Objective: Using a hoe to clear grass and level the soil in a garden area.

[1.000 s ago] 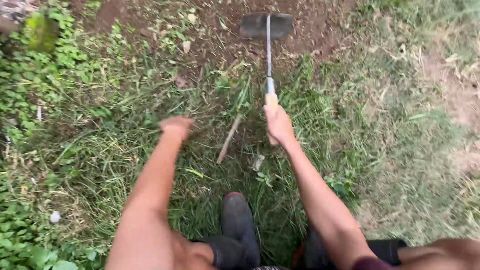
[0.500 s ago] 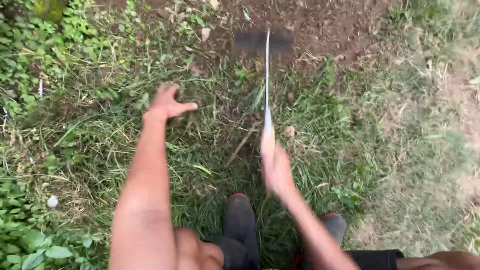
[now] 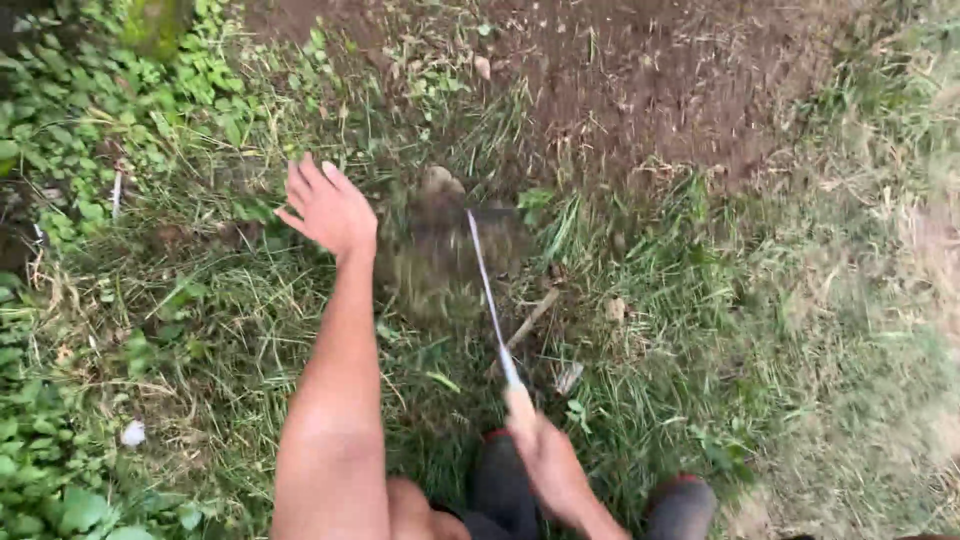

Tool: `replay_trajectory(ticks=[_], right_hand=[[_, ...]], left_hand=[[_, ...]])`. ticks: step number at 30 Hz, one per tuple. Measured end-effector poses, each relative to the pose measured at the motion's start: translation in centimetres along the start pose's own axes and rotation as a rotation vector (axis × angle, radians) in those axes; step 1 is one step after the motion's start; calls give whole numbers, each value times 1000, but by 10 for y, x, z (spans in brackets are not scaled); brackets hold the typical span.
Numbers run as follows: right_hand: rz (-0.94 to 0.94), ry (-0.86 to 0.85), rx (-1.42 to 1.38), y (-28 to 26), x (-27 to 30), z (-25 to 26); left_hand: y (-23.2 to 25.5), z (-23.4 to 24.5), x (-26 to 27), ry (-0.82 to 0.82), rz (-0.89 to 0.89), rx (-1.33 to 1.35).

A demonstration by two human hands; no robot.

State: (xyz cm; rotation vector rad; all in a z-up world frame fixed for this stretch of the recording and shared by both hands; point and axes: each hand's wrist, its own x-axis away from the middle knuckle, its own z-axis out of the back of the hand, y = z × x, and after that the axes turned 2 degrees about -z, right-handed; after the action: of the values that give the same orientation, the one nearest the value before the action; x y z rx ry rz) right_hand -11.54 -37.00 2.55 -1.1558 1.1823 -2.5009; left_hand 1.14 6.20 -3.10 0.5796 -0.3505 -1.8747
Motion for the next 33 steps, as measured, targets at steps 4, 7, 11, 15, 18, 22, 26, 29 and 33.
replay_trajectory(ticks=[4, 7, 11, 15, 18, 22, 26, 29, 33], right_hand=[[5, 147, 101, -21, -30, 38], [73, 333, 104, -118, -137, 76], [244, 372, 226, -11, -279, 82], [43, 284, 461, 15, -202, 63], [-84, 227, 387, -54, -167, 99], [48, 255, -55, -146, -210, 114], [-54, 203, 397, -46, -203, 57], [-186, 144, 410, -38, -110, 33], [-102, 144, 170, -3, -24, 49]], left_hand=[[-63, -9, 24, -318, -32, -153], [-86, -15, 26, -914, 56, -204], [-116, -43, 33, -1027, 2, -319], [-103, -47, 23, -962, -40, -237], [-87, -28, 36, -1069, 15, -388], [-91, -31, 29, -1030, 35, -365], [-77, -31, 38, -852, 50, -229], [-55, -13, 30, -642, 52, -214], [-39, -15, 29, -431, 35, -113]])
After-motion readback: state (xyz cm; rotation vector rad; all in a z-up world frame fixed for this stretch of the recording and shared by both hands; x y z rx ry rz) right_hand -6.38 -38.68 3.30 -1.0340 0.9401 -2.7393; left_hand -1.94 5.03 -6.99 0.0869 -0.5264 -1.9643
